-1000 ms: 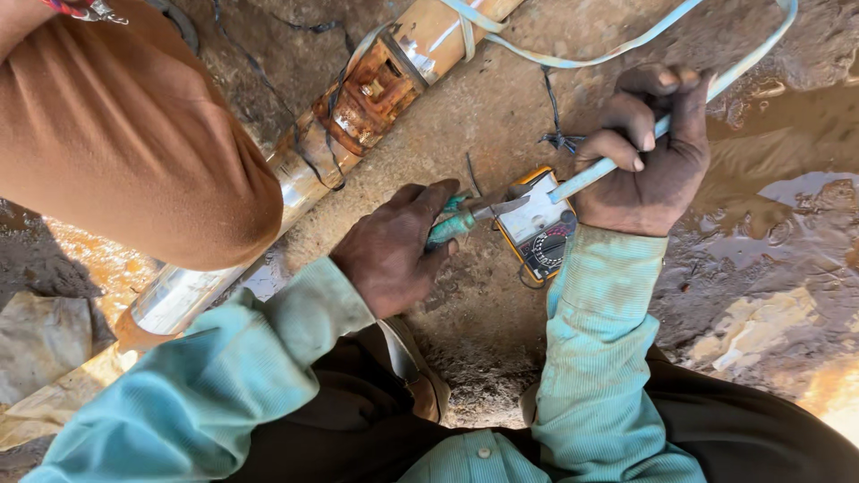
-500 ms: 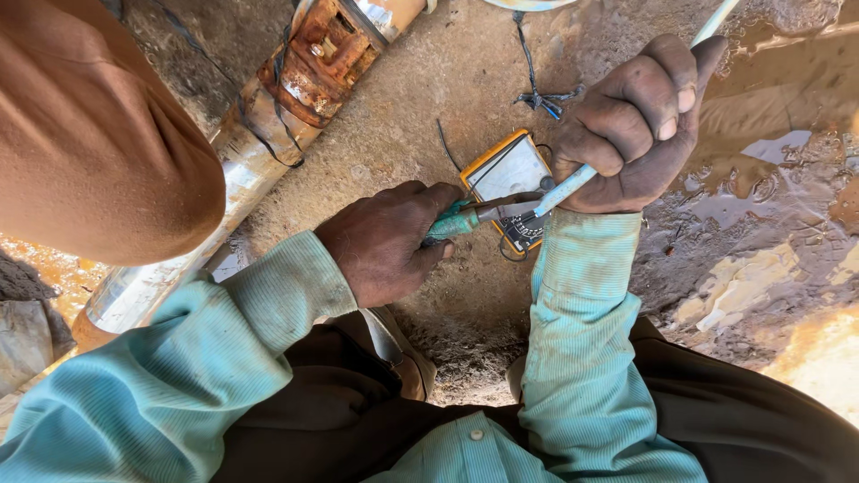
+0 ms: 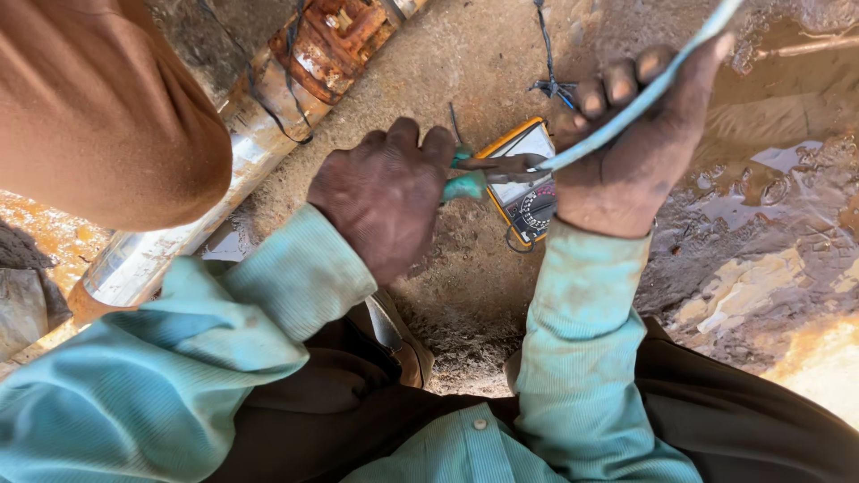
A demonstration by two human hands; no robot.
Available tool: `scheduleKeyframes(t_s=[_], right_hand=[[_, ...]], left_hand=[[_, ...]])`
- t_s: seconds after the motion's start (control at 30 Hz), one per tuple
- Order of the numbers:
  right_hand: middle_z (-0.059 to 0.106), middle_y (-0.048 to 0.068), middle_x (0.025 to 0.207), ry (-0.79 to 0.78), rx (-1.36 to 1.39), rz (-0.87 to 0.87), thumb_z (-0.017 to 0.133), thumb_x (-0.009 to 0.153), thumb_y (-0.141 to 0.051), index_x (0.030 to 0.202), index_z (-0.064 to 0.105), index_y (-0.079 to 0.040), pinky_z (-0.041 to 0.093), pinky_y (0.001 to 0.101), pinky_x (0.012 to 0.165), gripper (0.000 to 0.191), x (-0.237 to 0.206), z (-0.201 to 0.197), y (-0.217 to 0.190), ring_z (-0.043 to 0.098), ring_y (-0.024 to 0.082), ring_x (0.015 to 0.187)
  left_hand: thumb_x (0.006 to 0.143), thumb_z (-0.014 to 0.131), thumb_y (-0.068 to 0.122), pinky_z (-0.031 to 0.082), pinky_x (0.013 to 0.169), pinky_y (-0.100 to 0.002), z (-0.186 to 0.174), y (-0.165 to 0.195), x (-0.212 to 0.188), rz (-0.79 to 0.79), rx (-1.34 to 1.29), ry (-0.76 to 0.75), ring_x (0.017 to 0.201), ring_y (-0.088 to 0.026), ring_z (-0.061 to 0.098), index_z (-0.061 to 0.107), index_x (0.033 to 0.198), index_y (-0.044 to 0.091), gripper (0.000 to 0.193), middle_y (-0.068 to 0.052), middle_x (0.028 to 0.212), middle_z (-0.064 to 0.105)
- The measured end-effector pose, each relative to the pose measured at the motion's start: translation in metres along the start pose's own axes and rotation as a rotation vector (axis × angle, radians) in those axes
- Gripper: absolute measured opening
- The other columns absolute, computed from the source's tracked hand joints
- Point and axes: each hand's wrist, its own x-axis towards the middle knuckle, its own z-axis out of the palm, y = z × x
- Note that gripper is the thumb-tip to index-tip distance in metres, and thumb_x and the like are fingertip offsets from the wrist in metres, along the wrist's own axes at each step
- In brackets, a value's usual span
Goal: The person walks through a workshop carrying a multimeter and pliers, then squats to strip the outer sheath of a multi-core cable and expose individual conductors. They use the multimeter probes to test continuity between the exposed wires and a nearby metal pipe.
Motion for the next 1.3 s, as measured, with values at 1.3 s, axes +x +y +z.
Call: scheduleKeyframes(t_s=[1.3], right_hand=[[0.038,0.005,0.053,-0.375,0.054,-0.013,0.04,0.112,-0.067,0.073,0.045,-0.008,0.032,0.034,0.045,0.07,0.007,-0.023,0.003,0.037,0.017,0.038]], left_hand=[[0.085,0.067,0.015,0.061,0.056,-0.044,0.017,-0.001,-0.006,0.088,0.033,0.182,0.083,-0.036,0.073,0.049,0.136,-0.005,0.058,-0.022,0.11,0.056]])
